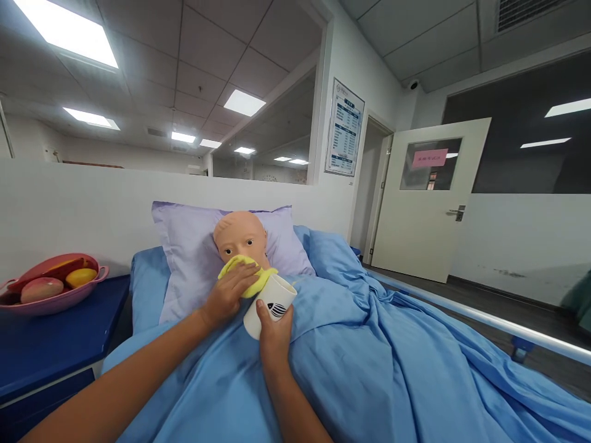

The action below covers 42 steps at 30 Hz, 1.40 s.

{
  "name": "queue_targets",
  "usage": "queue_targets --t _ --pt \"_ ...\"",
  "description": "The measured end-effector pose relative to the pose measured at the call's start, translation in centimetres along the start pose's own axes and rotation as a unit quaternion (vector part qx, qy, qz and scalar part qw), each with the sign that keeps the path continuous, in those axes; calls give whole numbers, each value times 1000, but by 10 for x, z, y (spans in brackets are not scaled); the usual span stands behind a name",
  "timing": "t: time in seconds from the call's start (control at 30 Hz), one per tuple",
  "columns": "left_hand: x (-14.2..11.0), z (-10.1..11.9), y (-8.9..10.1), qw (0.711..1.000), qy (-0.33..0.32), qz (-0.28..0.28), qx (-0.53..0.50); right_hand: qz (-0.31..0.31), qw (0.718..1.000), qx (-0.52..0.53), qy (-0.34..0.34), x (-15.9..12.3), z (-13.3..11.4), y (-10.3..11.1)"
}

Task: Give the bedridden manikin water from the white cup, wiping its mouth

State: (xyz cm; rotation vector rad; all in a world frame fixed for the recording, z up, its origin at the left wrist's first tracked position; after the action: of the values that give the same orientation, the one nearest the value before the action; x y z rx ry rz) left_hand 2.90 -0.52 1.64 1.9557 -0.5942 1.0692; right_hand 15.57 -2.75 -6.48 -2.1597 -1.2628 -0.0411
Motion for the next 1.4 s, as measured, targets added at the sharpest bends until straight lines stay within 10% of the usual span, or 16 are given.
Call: queue_targets --t 0.2,0.6,0.9,1.2,1.4 --pt "32 -7 7 997 -54 7 60 4 999 -19 -25 -1 1 0" --pt "-36 3 -28 998 21 -11 54 10 999 -26 -25 1 3 2" --pt "18 -2 -2 1000 -1 16 15 -16 1000 -26 -5 0 1 0" --pt "-31 -4 -32 992 115 -56 -3 -15 999 -49 -8 -3 -1 -1" --pt "-42 0 -14 975 209 -34 -66 -35 997 -65 -3 -5 0 -3"
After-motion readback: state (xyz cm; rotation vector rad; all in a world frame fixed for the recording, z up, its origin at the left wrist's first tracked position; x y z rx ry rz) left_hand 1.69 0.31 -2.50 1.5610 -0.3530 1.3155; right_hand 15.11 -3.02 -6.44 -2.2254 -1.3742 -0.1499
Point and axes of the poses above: each hand's wrist, its own x-axis towards the middle knuckle, its own y-axis out of the back of the hand, z = x × y, the point moved 5 cm from there along x, towards the middle knuckle, and after that the axes turned 6 degrees about x, right-handed, at the moved point
